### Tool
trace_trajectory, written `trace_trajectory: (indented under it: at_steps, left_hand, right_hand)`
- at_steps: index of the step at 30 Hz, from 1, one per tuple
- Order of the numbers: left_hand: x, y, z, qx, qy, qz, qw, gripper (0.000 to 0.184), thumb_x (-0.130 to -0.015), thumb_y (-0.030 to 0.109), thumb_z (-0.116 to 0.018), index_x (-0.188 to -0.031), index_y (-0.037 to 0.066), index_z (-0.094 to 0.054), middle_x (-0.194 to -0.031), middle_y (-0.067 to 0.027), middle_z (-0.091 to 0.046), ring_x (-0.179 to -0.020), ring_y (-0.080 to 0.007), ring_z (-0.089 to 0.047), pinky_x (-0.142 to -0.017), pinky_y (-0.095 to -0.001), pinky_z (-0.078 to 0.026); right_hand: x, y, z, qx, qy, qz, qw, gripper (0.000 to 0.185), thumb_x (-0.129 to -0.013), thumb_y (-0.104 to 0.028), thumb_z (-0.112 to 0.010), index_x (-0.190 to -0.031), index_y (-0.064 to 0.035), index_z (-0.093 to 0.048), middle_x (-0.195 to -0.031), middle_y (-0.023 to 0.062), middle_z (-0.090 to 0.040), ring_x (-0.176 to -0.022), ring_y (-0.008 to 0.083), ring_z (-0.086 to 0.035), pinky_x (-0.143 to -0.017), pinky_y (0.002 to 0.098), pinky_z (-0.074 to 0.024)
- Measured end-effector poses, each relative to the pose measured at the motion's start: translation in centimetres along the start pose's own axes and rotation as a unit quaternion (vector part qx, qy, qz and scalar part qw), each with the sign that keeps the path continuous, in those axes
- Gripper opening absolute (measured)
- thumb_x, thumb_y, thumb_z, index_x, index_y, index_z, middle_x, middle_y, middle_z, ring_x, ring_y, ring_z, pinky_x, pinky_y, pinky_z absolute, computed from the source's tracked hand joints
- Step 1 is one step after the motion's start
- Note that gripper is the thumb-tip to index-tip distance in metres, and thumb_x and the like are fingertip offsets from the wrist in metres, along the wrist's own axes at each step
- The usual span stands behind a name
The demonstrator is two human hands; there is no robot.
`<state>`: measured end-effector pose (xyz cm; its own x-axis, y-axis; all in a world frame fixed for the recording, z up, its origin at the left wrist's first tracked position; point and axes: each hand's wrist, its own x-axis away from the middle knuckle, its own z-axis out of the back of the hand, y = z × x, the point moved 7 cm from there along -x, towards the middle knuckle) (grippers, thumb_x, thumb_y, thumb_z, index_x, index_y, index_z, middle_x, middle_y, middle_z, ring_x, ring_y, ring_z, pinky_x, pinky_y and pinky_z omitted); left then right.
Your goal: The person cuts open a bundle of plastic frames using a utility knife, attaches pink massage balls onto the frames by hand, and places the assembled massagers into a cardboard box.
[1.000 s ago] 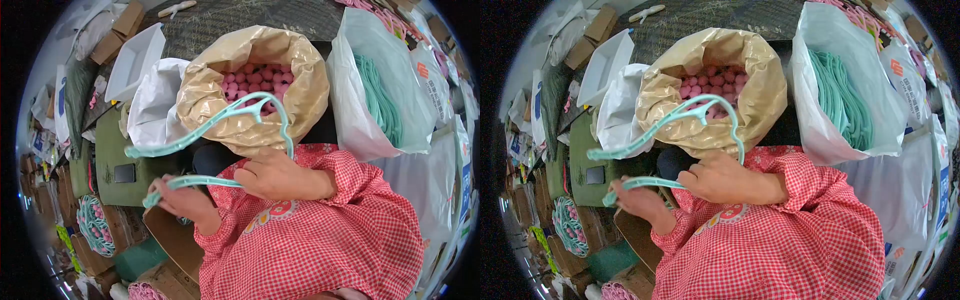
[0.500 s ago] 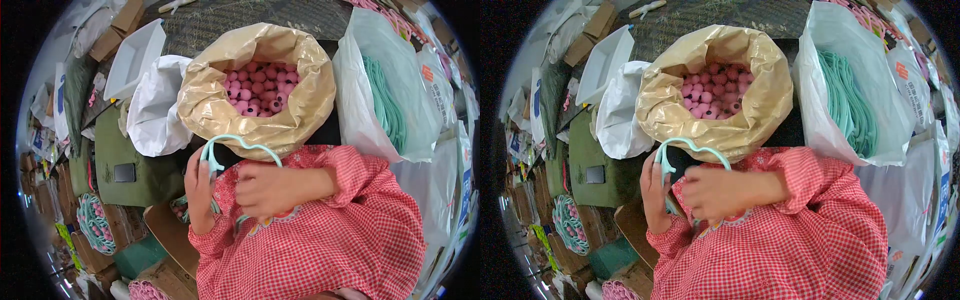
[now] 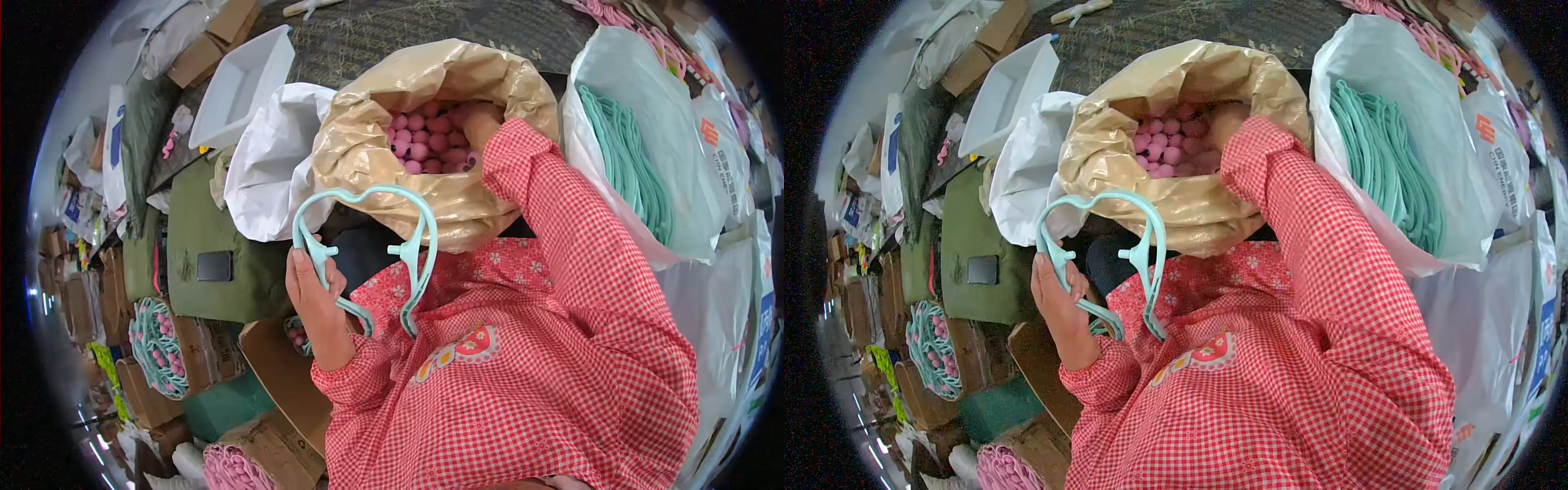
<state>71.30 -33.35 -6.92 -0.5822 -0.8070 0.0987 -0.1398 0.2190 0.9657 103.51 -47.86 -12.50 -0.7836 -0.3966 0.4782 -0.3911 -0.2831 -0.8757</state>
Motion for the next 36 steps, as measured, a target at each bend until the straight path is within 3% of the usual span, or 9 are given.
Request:
trace_trajectory:
  at_steps: [4,10,12,15,17,19,27,28,36]
  left_hand:
    - [0.4,0.6,1.1,0.023,0.014,-0.011,1.000,0.034,-0.102,0.033,-0.040,-0.107,0.003,-0.054,-0.063,0.0009,-0.043,-0.049,-0.0040,-0.032,-0.043,-0.0195,-0.025]
    - [0.6,1.6,1.7,0.042,0.017,0.000,0.999,0.032,-0.102,0.033,-0.040,-0.105,0.004,-0.053,-0.065,-0.0002,-0.044,-0.051,-0.0056,-0.034,-0.046,-0.0200,-0.027]
    - [0.3,1.5,1.2,0.040,0.014,0.001,0.999,0.030,-0.102,0.033,-0.041,-0.103,0.006,-0.053,-0.066,-0.0006,-0.045,-0.053,-0.0061,-0.036,-0.047,-0.0200,-0.028]
    - [0.2,1.0,0.6,0.046,0.007,0.006,0.999,0.029,-0.102,0.033,-0.042,-0.104,0.006,-0.052,-0.067,-0.0007,-0.046,-0.053,-0.0058,-0.036,-0.047,-0.0197,-0.029]
    - [0.0,1.2,-0.4,0.051,0.000,0.002,0.999,0.029,-0.102,0.033,-0.042,-0.105,0.006,-0.051,-0.067,-0.0007,-0.046,-0.053,-0.0055,-0.037,-0.047,-0.0195,-0.029]
    - [0.1,1.7,-1.4,0.026,-0.023,-0.009,0.999,0.030,-0.101,0.034,-0.043,-0.106,0.006,-0.050,-0.067,-0.0005,-0.045,-0.053,-0.0049,-0.037,-0.046,-0.0193,-0.029]
    - [0.3,3.8,-6.2,-0.041,-0.073,-0.105,0.991,0.038,-0.103,0.032,-0.039,-0.127,0.003,-0.045,-0.072,0.0009,-0.047,-0.056,-0.0030,-0.038,-0.046,-0.0175,-0.027]
    - [0.5,4.2,-6.6,-0.043,-0.072,-0.114,0.990,0.030,-0.104,0.030,-0.036,-0.110,0.003,-0.049,-0.071,-0.0015,-0.049,-0.056,-0.0054,-0.039,-0.050,-0.0201,-0.031]
    - [1.7,4.3,-7.8,-0.049,-0.079,-0.124,0.988,0.034,-0.103,0.033,-0.040,-0.122,0.005,-0.045,-0.079,0.0022,-0.050,-0.061,-0.0022,-0.041,-0.050,-0.0163,-0.029]
  right_hand:
    - [0.0,-0.5,-0.2,0.007,0.009,0.025,1.000,0.026,-0.092,-0.019,-0.048,-0.110,-0.0111,-0.065,-0.097,0.0083,-0.069,-0.071,0.0177,-0.066,-0.060,0.0348,-0.0575]
    - [-1.9,2.1,-1.8,-0.127,-0.105,-0.057,0.985,0.033,-0.094,-0.019,-0.041,-0.116,-0.0072,-0.062,-0.104,0.0107,-0.068,-0.086,0.0233,-0.066,-0.080,0.0347,-0.0546]
    - [-2.1,-0.2,-1.3,0.115,-0.058,0.166,0.978,0.028,-0.091,-0.017,-0.047,-0.110,-0.0056,-0.063,-0.101,0.0099,-0.068,-0.088,0.0223,-0.066,-0.078,0.0350,-0.0541]
    - [-0.2,-3.1,-1.6,0.454,0.033,0.464,0.760,0.021,-0.087,-0.014,-0.057,-0.102,-0.0032,-0.065,-0.095,0.0088,-0.068,-0.091,0.0207,-0.066,-0.076,0.0354,-0.0535]
    - [5.3,-5.0,-1.1,0.133,-0.095,0.315,0.935,0.025,-0.086,-0.011,-0.061,-0.110,-0.0013,-0.061,-0.101,0.0088,-0.066,-0.092,0.0180,-0.064,-0.076,0.0325,-0.0539]
    - [9.2,-5.2,-1.4,-0.177,-0.292,0.205,0.917,0.043,-0.086,-0.005,-0.062,-0.127,-0.0007,-0.049,-0.108,0.0112,-0.062,-0.088,0.0126,-0.062,-0.075,0.0242,-0.0530]
    - [19.2,-7.2,-4.4,-0.044,-0.398,0.300,0.866,0.052,-0.080,-0.007,-0.074,-0.125,-0.0014,-0.049,-0.108,0.0086,-0.061,-0.094,0.0126,-0.061,-0.082,0.0247,-0.0523]
    - [19.3,-7.3,-4.3,0.029,-0.331,0.344,0.878,0.050,-0.080,-0.009,-0.075,-0.123,-0.0015,-0.050,-0.106,0.0073,-0.060,-0.094,0.0119,-0.060,-0.081,0.0245,-0.0518]
    - [20.4,-6.2,-5.9,0.124,-0.220,0.459,0.852,0.045,-0.089,-0.025,-0.068,-0.121,-0.0011,-0.048,-0.100,0.0069,-0.056,-0.088,0.0121,-0.057,-0.076,0.0254,-0.0495]
